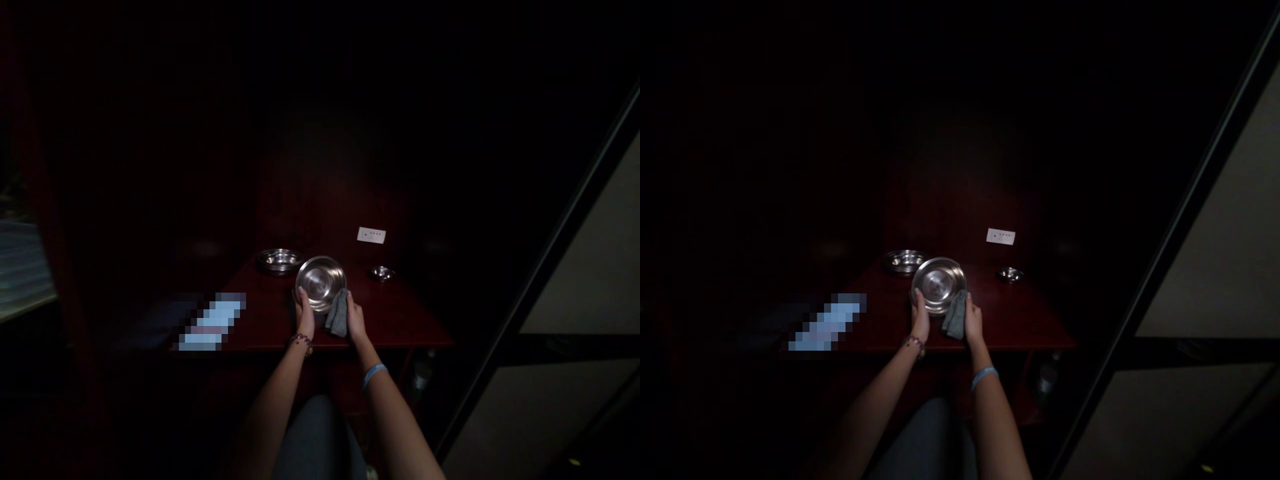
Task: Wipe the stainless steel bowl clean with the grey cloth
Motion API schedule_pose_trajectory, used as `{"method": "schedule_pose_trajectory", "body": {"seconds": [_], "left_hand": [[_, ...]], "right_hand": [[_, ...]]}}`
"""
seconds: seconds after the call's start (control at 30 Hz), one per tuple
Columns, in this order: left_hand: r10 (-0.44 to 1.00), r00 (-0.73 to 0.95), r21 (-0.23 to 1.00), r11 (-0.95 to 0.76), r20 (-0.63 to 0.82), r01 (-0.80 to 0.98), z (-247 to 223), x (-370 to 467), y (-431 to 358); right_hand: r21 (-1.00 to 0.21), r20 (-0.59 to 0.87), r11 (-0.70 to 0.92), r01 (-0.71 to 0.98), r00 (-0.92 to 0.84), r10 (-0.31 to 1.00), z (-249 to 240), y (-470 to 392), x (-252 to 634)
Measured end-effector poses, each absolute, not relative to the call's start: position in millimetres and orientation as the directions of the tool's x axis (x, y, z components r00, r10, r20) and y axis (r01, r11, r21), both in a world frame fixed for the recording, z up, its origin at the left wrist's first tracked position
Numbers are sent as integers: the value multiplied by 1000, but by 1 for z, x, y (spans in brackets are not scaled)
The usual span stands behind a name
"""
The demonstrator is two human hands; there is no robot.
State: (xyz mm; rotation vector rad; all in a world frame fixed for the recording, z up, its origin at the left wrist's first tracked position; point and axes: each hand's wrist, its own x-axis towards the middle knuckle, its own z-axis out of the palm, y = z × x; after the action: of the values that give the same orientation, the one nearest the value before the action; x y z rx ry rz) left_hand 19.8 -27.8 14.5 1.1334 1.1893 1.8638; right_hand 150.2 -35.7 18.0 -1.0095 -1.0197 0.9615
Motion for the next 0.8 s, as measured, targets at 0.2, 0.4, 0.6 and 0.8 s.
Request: {"method": "schedule_pose_trajectory", "body": {"seconds": [0.2,0.4,0.6,0.8], "left_hand": [[889,-388,940,-315,245,-128,17,24,-28],[910,-262,935,-349,321,-65,18,30,-31],[924,-189,936,-349,334,-51,16,31,-31],[913,-274,943,-328,302,-54,9,30,-22]], "right_hand": [[-963,245,268,-24,333,911,15,-34,152],[-970,240,203,133,645,726,15,-35,160],[-974,220,193,117,685,695,16,-33,164],[-953,216,301,-40,607,765,12,-27,162]]}}
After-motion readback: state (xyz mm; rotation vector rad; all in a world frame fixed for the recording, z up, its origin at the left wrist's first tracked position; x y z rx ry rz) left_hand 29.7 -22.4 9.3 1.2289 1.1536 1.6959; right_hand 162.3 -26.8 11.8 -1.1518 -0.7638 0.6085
